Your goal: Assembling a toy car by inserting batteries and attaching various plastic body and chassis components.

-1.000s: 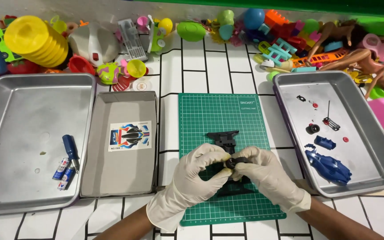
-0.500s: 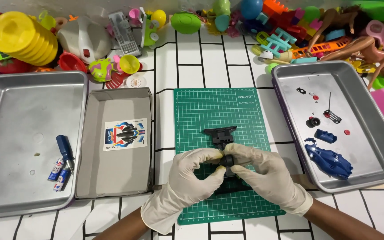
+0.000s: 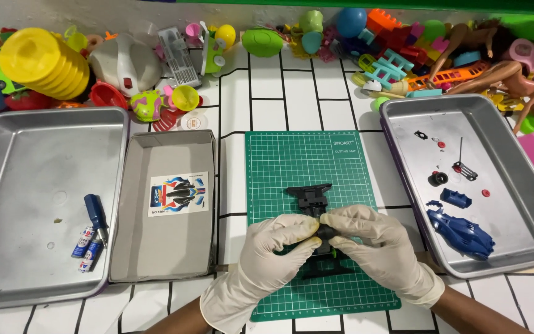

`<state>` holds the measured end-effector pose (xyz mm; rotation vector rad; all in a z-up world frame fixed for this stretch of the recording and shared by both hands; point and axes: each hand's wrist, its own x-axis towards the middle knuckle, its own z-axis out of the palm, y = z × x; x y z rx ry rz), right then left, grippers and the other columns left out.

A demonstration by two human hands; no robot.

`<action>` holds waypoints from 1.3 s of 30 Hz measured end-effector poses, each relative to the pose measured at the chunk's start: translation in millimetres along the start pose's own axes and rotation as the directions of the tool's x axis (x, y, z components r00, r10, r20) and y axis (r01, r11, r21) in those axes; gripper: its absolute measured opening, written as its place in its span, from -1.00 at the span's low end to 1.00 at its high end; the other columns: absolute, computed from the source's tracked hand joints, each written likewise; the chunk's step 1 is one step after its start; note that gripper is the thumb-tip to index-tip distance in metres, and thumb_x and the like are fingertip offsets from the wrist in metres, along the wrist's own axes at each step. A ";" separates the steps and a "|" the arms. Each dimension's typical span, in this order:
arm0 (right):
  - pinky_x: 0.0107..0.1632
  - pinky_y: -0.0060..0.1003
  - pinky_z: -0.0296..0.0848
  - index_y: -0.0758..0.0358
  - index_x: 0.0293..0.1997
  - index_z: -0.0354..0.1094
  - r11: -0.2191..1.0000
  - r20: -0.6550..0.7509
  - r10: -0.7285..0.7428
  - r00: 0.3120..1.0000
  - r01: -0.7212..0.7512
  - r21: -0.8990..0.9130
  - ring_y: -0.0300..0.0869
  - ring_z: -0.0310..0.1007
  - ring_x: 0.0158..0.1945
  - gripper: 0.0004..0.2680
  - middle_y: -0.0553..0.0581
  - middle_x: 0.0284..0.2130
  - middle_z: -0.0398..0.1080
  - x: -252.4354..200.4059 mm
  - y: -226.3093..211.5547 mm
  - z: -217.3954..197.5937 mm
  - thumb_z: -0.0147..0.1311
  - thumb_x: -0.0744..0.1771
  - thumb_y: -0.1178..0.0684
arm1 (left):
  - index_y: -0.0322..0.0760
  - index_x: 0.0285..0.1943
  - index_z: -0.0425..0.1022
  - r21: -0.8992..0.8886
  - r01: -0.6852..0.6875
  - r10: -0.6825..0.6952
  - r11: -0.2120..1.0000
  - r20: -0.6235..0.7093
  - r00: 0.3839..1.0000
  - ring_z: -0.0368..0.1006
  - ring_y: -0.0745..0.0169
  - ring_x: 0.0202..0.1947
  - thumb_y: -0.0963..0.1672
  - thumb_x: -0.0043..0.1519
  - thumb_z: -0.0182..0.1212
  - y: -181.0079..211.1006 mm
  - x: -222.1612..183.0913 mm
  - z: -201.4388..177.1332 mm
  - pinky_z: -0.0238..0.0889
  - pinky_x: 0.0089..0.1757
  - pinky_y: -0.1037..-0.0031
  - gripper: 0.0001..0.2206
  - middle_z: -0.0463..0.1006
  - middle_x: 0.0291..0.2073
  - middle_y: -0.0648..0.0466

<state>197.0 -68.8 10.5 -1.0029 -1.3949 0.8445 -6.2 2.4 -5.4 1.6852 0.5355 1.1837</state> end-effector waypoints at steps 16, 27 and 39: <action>0.06 -0.41 0.60 0.14 0.07 0.43 0.893 -0.102 -0.257 0.961 0.196 -0.405 -0.22 0.51 -0.10 -0.68 0.01 -0.18 0.51 2.8 -0.1 10.3 0.34 0.24 0.29 | -0.33 0.19 0.51 -0.008 0.053 -0.053 0.999 0.019 0.998 0.70 0.10 -0.07 -0.18 0.13 0.46 18.9 13.8 0.1 0.63 0.02 0.39 -0.57 0.68 -0.02 -0.09; 0.08 -0.23 0.69 0.29 -0.02 0.45 0.990 -0.004 -0.131 0.991 0.131 -0.054 -0.06 0.61 -0.04 -0.81 0.21 -0.15 0.52 8.5 -21.2 12.8 0.20 0.30 0.30 | -0.25 0.06 0.58 -0.315 -0.049 0.066 0.948 0.043 0.997 0.65 0.07 -0.05 -0.30 0.15 0.44 10.4 7.4 -0.7 0.63 0.01 0.41 -0.68 0.63 -0.07 -0.07; 0.00 -0.28 0.69 0.36 -0.12 0.46 0.997 -0.019 -0.078 0.997 0.077 -0.030 -0.11 0.58 -0.14 -0.92 0.17 -0.24 0.50 5.2 -19.9 14.4 0.14 0.34 0.22 | -0.20 -0.19 0.62 -0.164 -0.060 0.062 0.985 0.005 0.998 0.63 0.24 -0.30 -0.23 0.07 0.53 8.9 8.7 4.5 0.59 -0.21 0.49 -0.80 0.66 -0.30 0.07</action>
